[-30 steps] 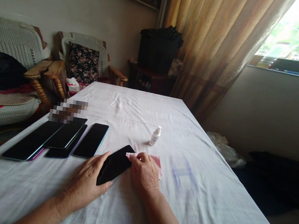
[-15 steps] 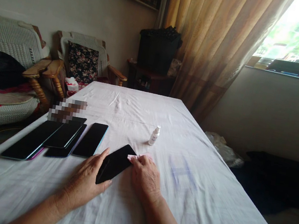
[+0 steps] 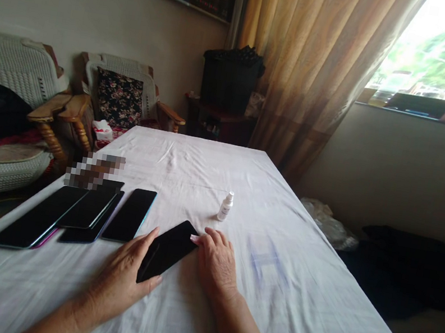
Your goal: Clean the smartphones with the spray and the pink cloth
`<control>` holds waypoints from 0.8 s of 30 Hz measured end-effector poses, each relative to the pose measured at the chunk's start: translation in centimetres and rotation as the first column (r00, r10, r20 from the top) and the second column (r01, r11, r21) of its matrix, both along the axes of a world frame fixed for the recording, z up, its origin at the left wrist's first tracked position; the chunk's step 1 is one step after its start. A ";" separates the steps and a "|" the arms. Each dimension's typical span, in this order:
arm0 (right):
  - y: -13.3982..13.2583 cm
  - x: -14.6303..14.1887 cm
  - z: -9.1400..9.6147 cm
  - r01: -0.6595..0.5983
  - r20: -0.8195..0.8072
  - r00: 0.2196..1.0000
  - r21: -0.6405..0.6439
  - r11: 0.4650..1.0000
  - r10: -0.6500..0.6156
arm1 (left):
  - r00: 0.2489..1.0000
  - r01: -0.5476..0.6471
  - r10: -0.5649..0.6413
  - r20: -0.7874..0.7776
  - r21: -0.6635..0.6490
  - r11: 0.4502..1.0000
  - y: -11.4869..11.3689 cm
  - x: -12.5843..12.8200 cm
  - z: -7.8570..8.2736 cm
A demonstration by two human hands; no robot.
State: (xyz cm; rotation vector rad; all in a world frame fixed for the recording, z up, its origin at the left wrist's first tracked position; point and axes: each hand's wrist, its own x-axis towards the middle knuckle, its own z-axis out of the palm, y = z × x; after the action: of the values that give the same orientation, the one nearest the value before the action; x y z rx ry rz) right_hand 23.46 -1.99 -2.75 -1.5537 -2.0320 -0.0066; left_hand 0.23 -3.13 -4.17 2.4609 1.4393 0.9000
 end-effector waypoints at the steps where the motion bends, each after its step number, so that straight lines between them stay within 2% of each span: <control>1: 0.1 0.1 -0.2 -0.013 -0.024 1.000 -0.006 1.000 0.013 | 1.000 -0.002 0.002 0.004 0.002 1.000 0.0 0.0 -0.1; 3: 0.4 0.3 -0.5 0.011 -0.083 0.996 -0.013 1.000 -0.012 | 1.000 -0.005 0.005 0.006 0.001 1.000 -0.2 -0.1 -0.2; 7: 0.6 0.9 -0.8 0.148 -0.207 0.967 -0.019 0.989 -0.149 | 1.000 -0.020 0.020 -0.003 -0.014 1.000 -0.5 0.0 0.0; 10: 0.6 0.6 -0.5 0.071 -0.216 0.974 -0.015 0.997 -0.073 | 1.000 -0.025 0.025 -0.017 -0.014 1.000 -0.7 0.2 0.1; 13: 0.3 0.0 -0.1 0.008 -0.102 0.995 -0.008 1.000 -0.009 | 0.999 -0.023 0.023 -0.028 -0.007 1.000 -0.9 0.3 0.0; 19: -0.6 -0.6 0.2 0.052 0.149 0.988 -0.024 0.998 -0.048 | 0.999 -0.028 0.026 -0.044 -0.057 0.998 -0.9 0.3 0.0; 24: -1.9 -2.8 0.7 -0.117 0.226 0.967 -0.007 0.993 0.116 | 1.000 -0.010 0.008 -0.029 -0.052 0.999 -0.4 0.4 0.1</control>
State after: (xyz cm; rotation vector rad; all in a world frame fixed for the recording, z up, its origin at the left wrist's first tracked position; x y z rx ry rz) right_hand 20.64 -3.88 -2.05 -1.4838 -2.2948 -0.1512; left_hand 0.62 -3.54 -4.09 2.4415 1.4656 0.8211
